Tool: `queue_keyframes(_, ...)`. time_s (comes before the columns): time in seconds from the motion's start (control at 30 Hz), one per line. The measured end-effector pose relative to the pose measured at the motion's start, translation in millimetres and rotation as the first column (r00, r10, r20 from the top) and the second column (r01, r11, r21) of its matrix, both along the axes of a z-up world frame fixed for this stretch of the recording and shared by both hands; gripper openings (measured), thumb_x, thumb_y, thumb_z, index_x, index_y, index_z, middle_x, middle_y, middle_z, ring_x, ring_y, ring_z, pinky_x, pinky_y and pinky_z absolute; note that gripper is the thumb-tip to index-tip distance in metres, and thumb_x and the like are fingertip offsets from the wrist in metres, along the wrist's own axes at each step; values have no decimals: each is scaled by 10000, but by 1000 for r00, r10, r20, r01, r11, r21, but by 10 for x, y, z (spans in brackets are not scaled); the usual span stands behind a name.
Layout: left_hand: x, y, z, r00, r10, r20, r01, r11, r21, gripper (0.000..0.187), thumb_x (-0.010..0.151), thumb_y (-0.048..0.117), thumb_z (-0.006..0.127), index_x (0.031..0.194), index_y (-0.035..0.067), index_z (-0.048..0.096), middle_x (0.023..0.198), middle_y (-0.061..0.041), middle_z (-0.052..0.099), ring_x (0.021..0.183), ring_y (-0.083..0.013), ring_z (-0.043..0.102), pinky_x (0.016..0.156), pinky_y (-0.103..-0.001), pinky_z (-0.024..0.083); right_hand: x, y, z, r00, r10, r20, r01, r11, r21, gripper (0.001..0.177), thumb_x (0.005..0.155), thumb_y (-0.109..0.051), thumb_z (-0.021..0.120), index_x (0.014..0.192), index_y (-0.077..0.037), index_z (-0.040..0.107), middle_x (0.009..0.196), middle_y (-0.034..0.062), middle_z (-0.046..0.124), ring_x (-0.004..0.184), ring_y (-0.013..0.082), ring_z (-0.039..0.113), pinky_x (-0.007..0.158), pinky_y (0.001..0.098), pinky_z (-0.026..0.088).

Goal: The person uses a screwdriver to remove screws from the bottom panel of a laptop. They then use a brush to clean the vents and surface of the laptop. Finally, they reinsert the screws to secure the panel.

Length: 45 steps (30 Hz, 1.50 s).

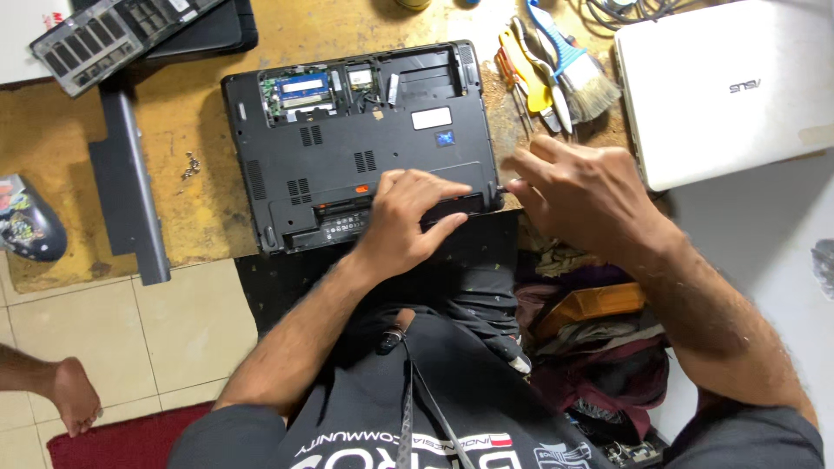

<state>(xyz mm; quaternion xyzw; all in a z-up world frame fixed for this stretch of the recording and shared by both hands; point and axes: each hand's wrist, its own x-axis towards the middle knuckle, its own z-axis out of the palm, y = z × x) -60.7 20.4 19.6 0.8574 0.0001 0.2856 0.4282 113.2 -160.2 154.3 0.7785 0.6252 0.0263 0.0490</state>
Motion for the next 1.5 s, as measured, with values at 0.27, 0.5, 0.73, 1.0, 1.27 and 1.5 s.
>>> queue_keyframes(0.27,-915,830,302,924,379,-51,-372,922,103,98,1064,188,759,1112,136,826,1119,-12,832,1046,-215,750,1011,-397,428,80,-111,-123,999,47,-26,-45,995,91,195,1091,-251,679,1271,-180,653,1156,54,712,680,156,692,366,267,521)
queue_keyframes(0.5,-1743,1708,-11,655,756,-4,-691,601,401,146,1118,-4,716,1186,23,842,1038,-96,761,907,-304,625,893,-439,495,40,-121,-77,991,-35,-132,39,999,22,524,1039,-312,706,1522,-170,558,1271,165,640,598,187,631,329,291,534)
queue_keyframes(0.73,-1678,1975,-199,634,773,-14,-656,548,519,101,1072,83,812,1151,97,874,1054,-56,781,946,-302,615,868,-438,460,69,-84,-158,999,-13,41,10,998,59,363,1062,-425,720,1366,-226,713,1192,44,792,643,142,703,360,267,520)
queue_keyframes(1.0,-1441,2215,-273,573,812,-111,-645,530,550,39,1075,205,840,1061,224,871,1046,-3,807,902,-318,662,797,-467,429,-38,24,-55,989,-115,-93,116,993,9,428,1049,-298,700,1460,-204,629,1273,118,655,758,285,755,412,406,611)
queue_keyframes(1.27,-1366,2332,-277,574,809,-128,-588,516,623,81,1009,260,895,931,236,893,944,-5,810,851,-267,700,864,-433,460,-20,12,-87,978,-78,-196,105,986,129,340,1049,-187,741,1384,-169,684,1240,101,684,849,209,799,513,431,615)
queue_keyframes(1.5,-1367,2506,-561,493,859,-140,-531,424,734,63,1095,298,833,1036,278,837,1088,-43,745,1083,-339,638,1044,-521,339,66,-106,-149,961,-27,-276,69,987,144,364,1013,-125,789,1358,-94,676,1190,186,675,759,288,732,594,453,691)
